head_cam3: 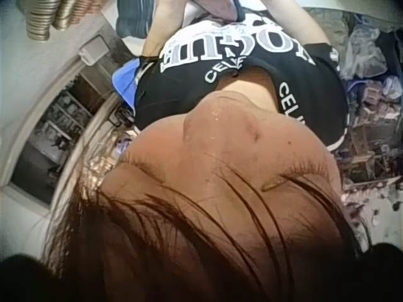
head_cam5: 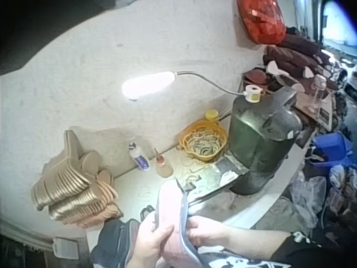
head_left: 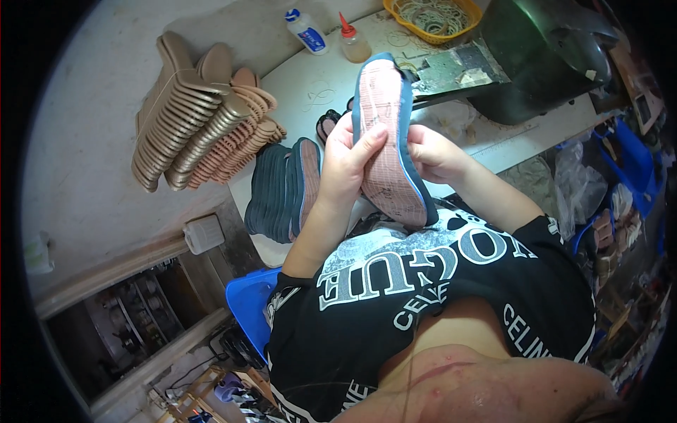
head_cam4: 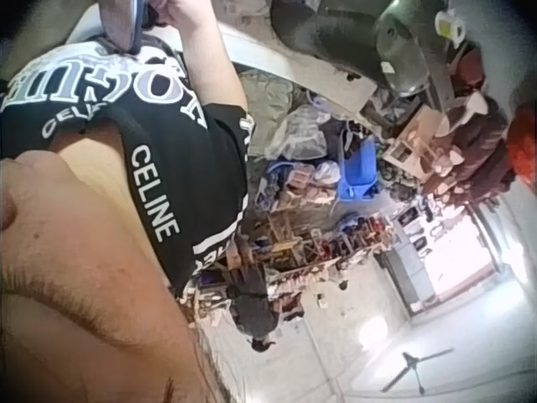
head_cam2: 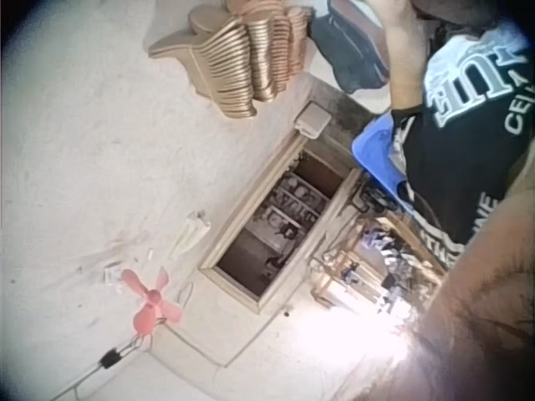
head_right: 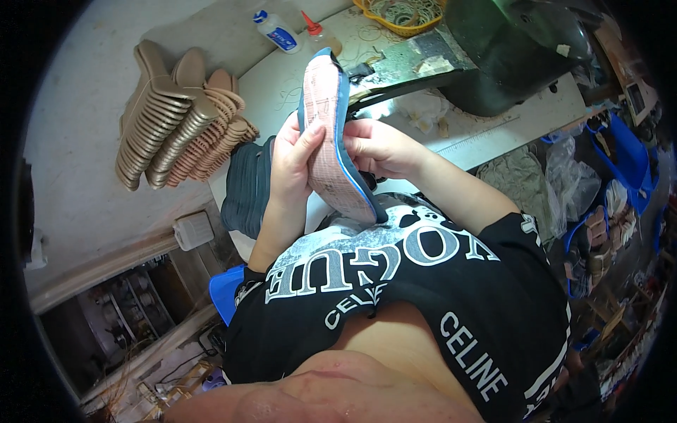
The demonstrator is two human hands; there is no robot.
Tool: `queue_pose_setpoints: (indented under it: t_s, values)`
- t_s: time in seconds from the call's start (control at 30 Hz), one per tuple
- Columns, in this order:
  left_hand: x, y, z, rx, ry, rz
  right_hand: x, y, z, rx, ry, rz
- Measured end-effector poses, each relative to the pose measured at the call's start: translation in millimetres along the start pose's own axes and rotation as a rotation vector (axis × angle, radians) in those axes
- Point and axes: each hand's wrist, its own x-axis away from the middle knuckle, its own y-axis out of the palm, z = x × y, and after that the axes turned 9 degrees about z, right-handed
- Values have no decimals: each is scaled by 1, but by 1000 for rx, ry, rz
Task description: Inspect and assemble shoe insoles by aligning and stacking them.
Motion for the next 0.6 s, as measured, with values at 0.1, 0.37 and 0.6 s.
queue_pose_setpoints:
  t_s: [0.1, 0.37, 0.6]
  values:
    - [-3, 8, -4, -22, 42, -30, -9, -23, 3, 113, 0, -63]
    - [-8, 1, -12, -260, 343, 140, 1, -2, -39, 772, -182, 74]
    - [-13, 6, -6, -478, 294, 155, 4, 5, -37, 1032, -280, 138]
